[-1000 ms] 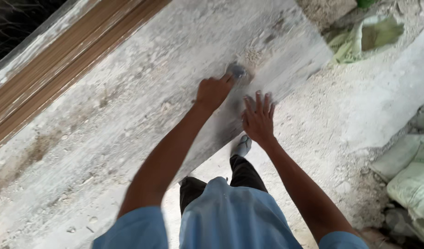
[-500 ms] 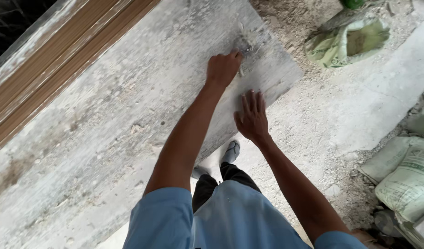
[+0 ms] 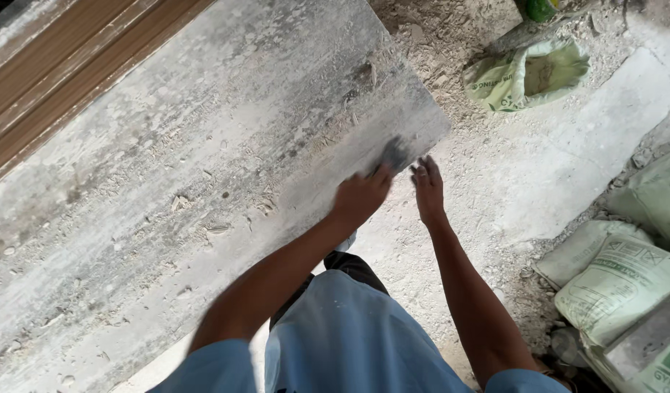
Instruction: The person cleans a dusty workbench and long decorative molding pieces. They first scrape and wipe the workbench surface with a scraper and sponge, then place a green and a brown molding piece on the bench and brush them with a paintbrush.
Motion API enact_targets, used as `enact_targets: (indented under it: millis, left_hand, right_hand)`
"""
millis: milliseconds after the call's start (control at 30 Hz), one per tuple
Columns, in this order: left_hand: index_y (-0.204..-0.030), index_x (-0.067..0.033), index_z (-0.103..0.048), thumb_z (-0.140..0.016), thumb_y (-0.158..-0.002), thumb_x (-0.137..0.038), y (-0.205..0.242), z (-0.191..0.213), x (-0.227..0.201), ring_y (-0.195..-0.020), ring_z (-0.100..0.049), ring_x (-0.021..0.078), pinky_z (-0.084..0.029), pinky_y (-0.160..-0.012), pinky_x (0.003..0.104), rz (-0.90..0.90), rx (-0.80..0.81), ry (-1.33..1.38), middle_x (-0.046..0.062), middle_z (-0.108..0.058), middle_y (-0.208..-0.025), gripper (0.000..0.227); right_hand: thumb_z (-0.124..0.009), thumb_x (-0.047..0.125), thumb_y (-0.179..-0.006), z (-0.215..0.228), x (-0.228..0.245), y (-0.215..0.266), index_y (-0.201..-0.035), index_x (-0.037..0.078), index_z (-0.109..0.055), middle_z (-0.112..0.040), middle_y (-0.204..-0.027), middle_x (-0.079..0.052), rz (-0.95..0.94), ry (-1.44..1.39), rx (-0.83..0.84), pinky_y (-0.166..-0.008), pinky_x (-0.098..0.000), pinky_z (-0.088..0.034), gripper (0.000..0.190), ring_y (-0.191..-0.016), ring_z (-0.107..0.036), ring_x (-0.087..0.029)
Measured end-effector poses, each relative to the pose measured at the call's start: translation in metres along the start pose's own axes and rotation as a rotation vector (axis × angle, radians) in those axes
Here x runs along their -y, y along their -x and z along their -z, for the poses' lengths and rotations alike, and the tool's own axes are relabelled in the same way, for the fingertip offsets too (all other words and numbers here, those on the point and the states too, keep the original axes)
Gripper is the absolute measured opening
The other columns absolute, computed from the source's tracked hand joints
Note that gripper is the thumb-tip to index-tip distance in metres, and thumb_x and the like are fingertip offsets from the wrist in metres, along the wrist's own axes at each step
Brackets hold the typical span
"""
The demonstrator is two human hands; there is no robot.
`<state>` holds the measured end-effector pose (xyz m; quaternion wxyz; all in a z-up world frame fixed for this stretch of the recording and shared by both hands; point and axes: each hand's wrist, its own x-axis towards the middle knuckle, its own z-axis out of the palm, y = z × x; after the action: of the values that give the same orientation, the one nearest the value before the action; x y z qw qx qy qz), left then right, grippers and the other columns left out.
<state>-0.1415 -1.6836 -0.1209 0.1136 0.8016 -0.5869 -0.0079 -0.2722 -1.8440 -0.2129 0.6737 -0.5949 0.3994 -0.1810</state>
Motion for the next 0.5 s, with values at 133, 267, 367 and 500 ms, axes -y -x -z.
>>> enact_targets:
  millis: [133,267,367,500]
  left_hand:
    - [-0.124,-0.0119,-0.066,-0.071,-0.084,-0.016,-0.082,-0.007,-0.013,-0.072,-0.072,0.0252,-0.060,-0.048,0.034,0.032,0.062,-0.072,0.002,-0.061,-0.139,0.040]
    - [-0.124,-0.0131,-0.069,-0.069,-0.092,-0.016,0.003,0.024,-0.002,-0.062,-0.068,0.0232,-0.057,-0.044,0.033,-0.065,-0.132,-0.050,0.001,-0.065,-0.135,0.032]
    - [-0.118,-0.0139,-0.071,-0.067,-0.088,-0.017,0.042,0.022,-0.007,-0.060,-0.069,0.0225,-0.056,-0.039,0.034,-0.149,-0.132,-0.151,0.001,-0.067,-0.133,0.030]
    - [-0.123,-0.0118,-0.069,-0.065,-0.096,-0.021,-0.026,-0.008,-0.045,-0.076,-0.073,0.0280,-0.062,-0.058,0.039,-0.011,-0.137,0.013,0.002,-0.067,-0.130,0.029]
  right_hand:
    - [-0.043,0.036,-0.104,0.003,0.004,-0.004,-0.160,0.003,-0.019,-0.036,-0.161,-0.025,-0.265,-0.507,0.043,-0.117,-0.0489,-0.041,0.070,-0.142,-0.046,-0.040]
    - [-0.033,0.051,-0.106,0.011,0.010,0.003,-0.161,0.004,-0.020,-0.038,-0.158,-0.020,-0.301,-0.733,0.087,-0.122,-0.0495,-0.036,0.073,-0.144,-0.042,-0.038]
    - [-0.030,0.055,-0.102,0.015,0.009,0.011,-0.161,0.004,-0.023,-0.039,-0.159,-0.019,-0.341,-0.786,0.078,-0.121,-0.0513,-0.034,0.078,-0.145,-0.044,-0.039]
    - [-0.030,0.057,-0.105,0.016,0.005,0.013,-0.162,0.005,-0.023,-0.042,-0.155,-0.018,-0.366,-0.921,0.097,-0.121,-0.0511,-0.031,0.077,-0.141,-0.041,-0.035]
